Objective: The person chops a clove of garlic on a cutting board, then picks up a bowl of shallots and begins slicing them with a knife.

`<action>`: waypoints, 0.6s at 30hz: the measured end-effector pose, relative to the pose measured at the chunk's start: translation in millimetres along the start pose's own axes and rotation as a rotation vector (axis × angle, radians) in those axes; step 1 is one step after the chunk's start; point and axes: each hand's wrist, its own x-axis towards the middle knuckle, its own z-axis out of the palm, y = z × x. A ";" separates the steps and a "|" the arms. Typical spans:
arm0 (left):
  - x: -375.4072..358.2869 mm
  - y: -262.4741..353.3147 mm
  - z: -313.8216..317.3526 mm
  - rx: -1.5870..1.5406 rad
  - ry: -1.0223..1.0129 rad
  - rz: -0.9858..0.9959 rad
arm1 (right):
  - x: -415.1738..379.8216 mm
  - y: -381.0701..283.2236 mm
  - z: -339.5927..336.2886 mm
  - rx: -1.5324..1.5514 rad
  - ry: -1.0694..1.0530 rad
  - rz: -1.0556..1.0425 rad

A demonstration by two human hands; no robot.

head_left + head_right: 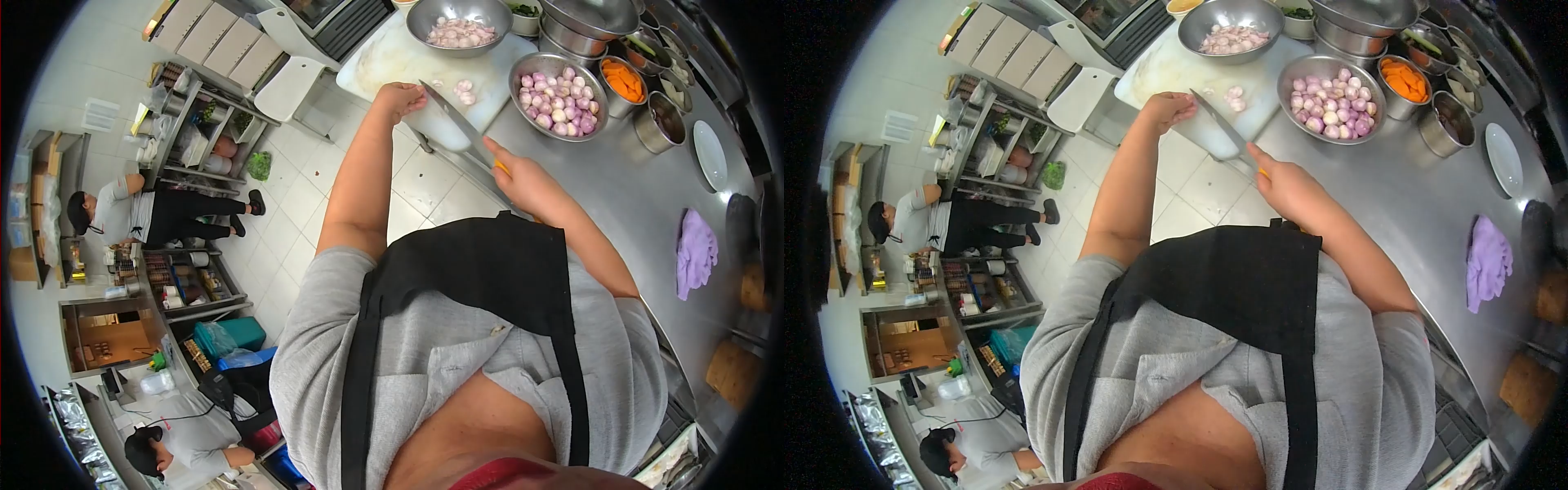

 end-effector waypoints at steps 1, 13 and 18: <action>2.4 -2.3 -1.1 -0.026 -0.007 0.004 | -2.7 -3.5 -2.7 0.002 -0.002 0.000; -6.9 -9.4 5.3 -0.011 0.069 0.120 | -9.0 9.8 2.4 -0.240 0.070 -0.070; 1.5 -12.2 1.2 -0.019 0.043 0.097 | -6.6 8.2 2.9 -0.154 0.032 -0.055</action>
